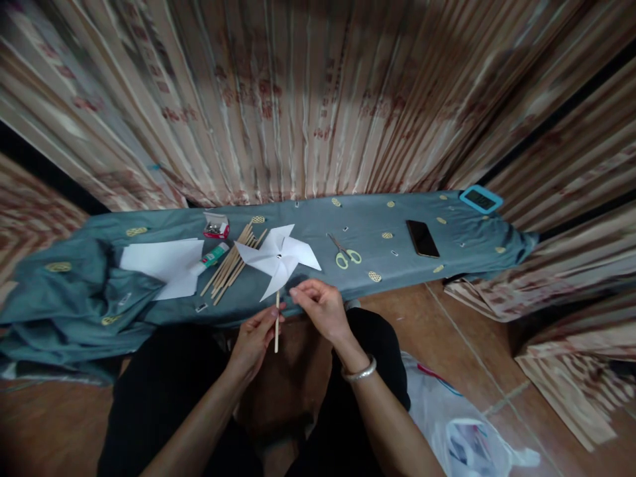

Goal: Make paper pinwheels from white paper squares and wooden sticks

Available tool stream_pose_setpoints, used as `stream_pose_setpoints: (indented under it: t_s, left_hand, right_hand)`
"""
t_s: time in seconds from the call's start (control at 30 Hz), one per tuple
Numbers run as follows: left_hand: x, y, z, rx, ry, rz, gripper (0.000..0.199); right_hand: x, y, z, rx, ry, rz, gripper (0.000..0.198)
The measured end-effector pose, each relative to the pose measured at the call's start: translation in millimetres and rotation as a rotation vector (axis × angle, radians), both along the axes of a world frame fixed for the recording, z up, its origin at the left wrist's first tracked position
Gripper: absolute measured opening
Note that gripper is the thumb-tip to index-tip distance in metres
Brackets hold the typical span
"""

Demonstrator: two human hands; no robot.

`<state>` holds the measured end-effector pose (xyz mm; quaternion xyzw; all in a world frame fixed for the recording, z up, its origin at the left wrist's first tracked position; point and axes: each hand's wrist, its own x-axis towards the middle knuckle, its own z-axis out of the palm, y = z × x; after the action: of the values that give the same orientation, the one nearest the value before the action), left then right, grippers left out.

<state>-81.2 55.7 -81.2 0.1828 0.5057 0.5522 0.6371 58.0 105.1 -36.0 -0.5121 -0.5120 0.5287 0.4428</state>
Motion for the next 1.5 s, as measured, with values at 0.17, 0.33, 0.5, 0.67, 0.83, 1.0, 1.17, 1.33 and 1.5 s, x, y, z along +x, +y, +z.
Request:
stream_pose_setpoints:
  t_s: [0.17, 0.33, 0.5, 0.67, 0.83, 1.0, 1.17, 1.33, 1.5]
  left_hand:
    - [-8.6, 35.9, 30.7, 0.093, 0.018, 0.022, 0.046]
    - [-6.1, 84.0, 51.1, 0.206, 0.027, -0.022, 0.043]
    - [-3.6, 99.6, 29.3, 0.199, 0.147, -0.103, 0.041]
    - [-7.2, 93.3, 6.2, 0.152, 0.277, -0.182, 0.041]
    - [-8.5, 94.4, 2.0, 0.166, 0.384, -0.277, 0.038]
    - [-11.1, 98.3, 4.2, 0.189, 0.4, -0.284, 0.038]
    - [-15.3, 101.5, 11.0, 0.228, 0.413, -0.255, 0.036]
    - [-17.7, 103.6, 11.0, 0.233, 0.424, -0.233, 0.037]
    - [-19.8, 105.4, 7.4, 0.262, 0.465, -0.214, 0.036]
  right_hand:
    - [27.5, 49.8, 45.8, 0.338, -0.034, -0.256, 0.026]
    - [43.1, 108.2, 39.2, 0.45, 0.085, -0.469, 0.029]
    - [61.0, 120.0, -8.6, 0.283, 0.092, -0.525, 0.036]
    - [68.3, 119.5, -20.3, 0.219, 0.127, -0.441, 0.043]
    - [56.4, 126.1, -17.3, 0.187, 0.105, -0.377, 0.039]
    - [48.6, 130.2, -16.9, 0.159, 0.08, -0.368, 0.033]
    - [45.4, 126.1, -17.8, 0.097, 0.065, -0.362, 0.033]
    - [38.8, 118.4, -18.6, 0.079, 0.056, -0.307, 0.034]
    - [28.3, 110.0, -18.3, 0.083, 0.042, -0.22, 0.035]
